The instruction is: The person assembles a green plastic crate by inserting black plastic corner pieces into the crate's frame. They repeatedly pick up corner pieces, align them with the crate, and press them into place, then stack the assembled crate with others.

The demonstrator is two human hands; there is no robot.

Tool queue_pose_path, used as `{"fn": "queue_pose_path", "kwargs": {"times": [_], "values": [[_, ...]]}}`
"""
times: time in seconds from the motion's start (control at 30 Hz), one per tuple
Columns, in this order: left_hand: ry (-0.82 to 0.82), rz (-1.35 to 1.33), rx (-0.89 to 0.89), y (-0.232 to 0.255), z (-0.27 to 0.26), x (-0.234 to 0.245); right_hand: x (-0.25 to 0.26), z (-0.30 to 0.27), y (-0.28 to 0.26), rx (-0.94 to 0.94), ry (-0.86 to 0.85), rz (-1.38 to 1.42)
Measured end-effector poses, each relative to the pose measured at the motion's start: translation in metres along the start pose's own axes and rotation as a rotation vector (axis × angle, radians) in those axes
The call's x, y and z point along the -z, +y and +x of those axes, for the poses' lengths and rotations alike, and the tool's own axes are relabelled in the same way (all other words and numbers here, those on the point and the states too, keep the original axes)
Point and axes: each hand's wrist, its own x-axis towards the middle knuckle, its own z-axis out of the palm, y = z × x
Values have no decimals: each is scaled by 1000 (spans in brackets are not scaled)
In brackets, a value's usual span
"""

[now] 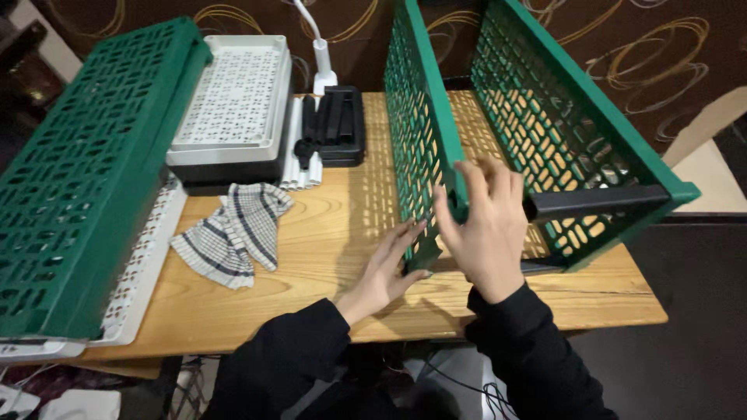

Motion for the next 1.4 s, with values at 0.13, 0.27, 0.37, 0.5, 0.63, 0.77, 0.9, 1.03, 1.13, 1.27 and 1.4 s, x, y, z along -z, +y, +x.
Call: {"fn": "queue_pose_path", "kwargs": {"times": [0.13,0.27,0.37,0.5,0.63,0.77,0.9,1.03,1.13,1.27,1.4], "values": [[91,-157,-72,8,-2,9,-10,4,-6,-131,-145,123],[45,-12,113,18,10,16,-26,0,-17,3,-55,148],[-39,146,263,22,22,14,-33,-7,-26,61,-47,154],[-21,172,233,26,17,7,-32,-12,-28,74,-13,192],[-29,160,157,34,12,5,-19,-15,-30,75,36,205],[44,128,-27,42,7,11,0,-18,-34,135,96,162],[42,105,-35,53,2,12,21,-22,-38,132,93,164],[148,226,-117,59,2,4,34,-23,-37,171,103,175],[196,289,-152,57,-1,1,40,-25,-34,208,97,205],[247,334,-181,59,-8,7,45,-28,-33,232,79,257],[267,401,-146,61,-13,34,36,-26,-37,222,96,309]]}}
